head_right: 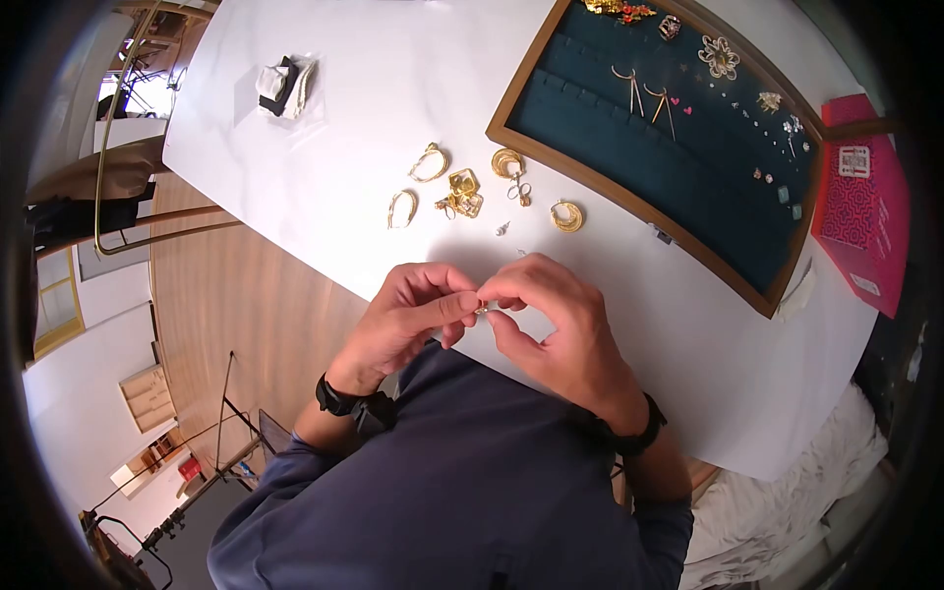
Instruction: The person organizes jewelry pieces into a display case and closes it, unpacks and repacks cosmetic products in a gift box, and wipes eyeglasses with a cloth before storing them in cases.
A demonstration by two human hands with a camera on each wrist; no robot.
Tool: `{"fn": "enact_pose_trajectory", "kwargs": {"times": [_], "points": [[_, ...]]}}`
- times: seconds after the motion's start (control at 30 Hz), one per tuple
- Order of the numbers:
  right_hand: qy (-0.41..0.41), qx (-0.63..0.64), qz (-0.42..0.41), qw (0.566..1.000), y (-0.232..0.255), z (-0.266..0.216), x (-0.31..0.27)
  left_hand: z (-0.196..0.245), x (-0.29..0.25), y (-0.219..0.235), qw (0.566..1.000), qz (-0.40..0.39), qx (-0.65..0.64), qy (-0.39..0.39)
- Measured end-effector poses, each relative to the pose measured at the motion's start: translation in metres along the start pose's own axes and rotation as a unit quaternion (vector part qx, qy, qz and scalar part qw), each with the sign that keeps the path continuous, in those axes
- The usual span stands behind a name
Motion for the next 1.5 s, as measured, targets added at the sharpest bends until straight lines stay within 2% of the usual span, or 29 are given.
{"fn": "enact_pose_trajectory", "kwargs": {"times": [0.2,0.33,0.37,0.4,0.43,0.47,0.5,0.57,0.67,0.8,0.83,0.87,0.9,0.97,1.0,1.03,1.07,1.2,1.27,1.37,1.4,1.43,1.5], "points": [[-0.001,-0.028,0.021,0.999,0.004,-0.003,-0.003,0.002,0.005,-0.003,0.995,0.002,0.095,-0.032],[0.001,-0.014,0.019,1.000,0.005,0.001,-0.007,0.006,0.005,-0.002,0.988,0.018,0.155,-0.016],[-0.014,0.000,0.020,1.000,0.005,0.004,-0.008,0.023,0.002,0.002,0.962,0.064,0.243,-0.109],[-0.015,0.000,0.021,1.000,0.007,0.005,-0.010,0.042,-0.004,0.001,0.917,0.108,0.328,-0.200],[-0.040,0.015,0.025,0.999,0.011,0.012,-0.014,0.063,-0.012,0.006,0.854,0.198,0.410,-0.252],[-0.066,0.030,0.028,0.997,0.013,0.018,-0.016,0.088,-0.022,0.003,0.765,0.270,0.498,-0.307],[-0.066,0.029,0.028,0.997,0.013,0.018,-0.016,0.102,-0.027,-0.001,0.655,0.296,0.572,-0.395],[-0.127,0.078,0.093,0.984,0.023,0.029,-0.020,0.109,-0.017,0.004,0.644,0.305,0.589,-0.381],[-0.136,0.094,0.100,0.981,0.027,0.031,-0.022,0.108,-0.003,0.003,0.666,0.270,0.596,-0.359],[-0.147,0.155,0.117,0.970,0.030,0.037,-0.026,0.101,0.005,0.004,0.655,0.261,0.621,-0.343],[-0.146,0.156,0.120,0.970,0.032,0.037,-0.027,0.099,0.006,0.023,0.752,0.267,0.496,-0.341],[-0.169,0.203,0.127,0.956,0.032,0.040,-0.029,0.095,0.007,0.039,0.831,0.267,0.360,-0.329],[-0.191,0.251,0.133,0.940,0.031,0.044,-0.031,0.096,0.007,0.039,0.831,0.265,0.363,-0.328],[-0.202,0.265,0.139,0.933,0.032,0.046,-0.030,0.088,0.008,0.053,0.890,0.263,0.239,-0.285],[-0.214,0.276,0.142,0.926,0.032,0.048,-0.031,0.088,0.005,0.054,0.890,0.263,0.241,-0.284],[-0.214,0.277,0.143,0.926,0.033,0.049,-0.030,0.096,-0.005,0.048,0.801,0.319,0.402,-0.308],[-0.211,0.288,0.145,0.923,0.034,0.050,-0.029,0.101,-0.013,0.036,0.682,0.362,0.548,-0.321],[-0.214,0.312,0.149,0.914,0.033,0.054,-0.029,0.097,-0.011,0.034,0.668,0.352,0.587,-0.291],[-0.214,0.317,0.145,0.913,0.032,0.055,-0.029,0.092,-0.009,0.051,0.789,0.325,0.420,-0.307],[-0.215,0.322,0.144,0.911,0.032,0.055,-0.031,0.099,-0.020,0.063,0.786,0.361,0.380,-0.328],[-0.217,0.322,0.146,0.910,0.033,0.055,-0.031,0.109,-0.028,0.050,0.709,0.367,0.480,-0.364],[-0.217,0.323,0.146,0.910,0.033,0.055,-0.031,0.111,-0.030,0.050,0.709,0.367,0.480,-0.363],[-0.214,0.325,0.147,0.909,0.034,0.055,-0.031,0.110,-0.034,0.034,0.636,0.352,0.573,-0.378]]}}
Point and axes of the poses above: each hand's wrist, its own x-axis towards the middle knuckle, its own y-axis out of the back of the hand, z = x × y, the point moved 9 cm from there along x, towards the middle knuckle, and after that the axes turned 4 degrees about y, right-handed, at the moved point
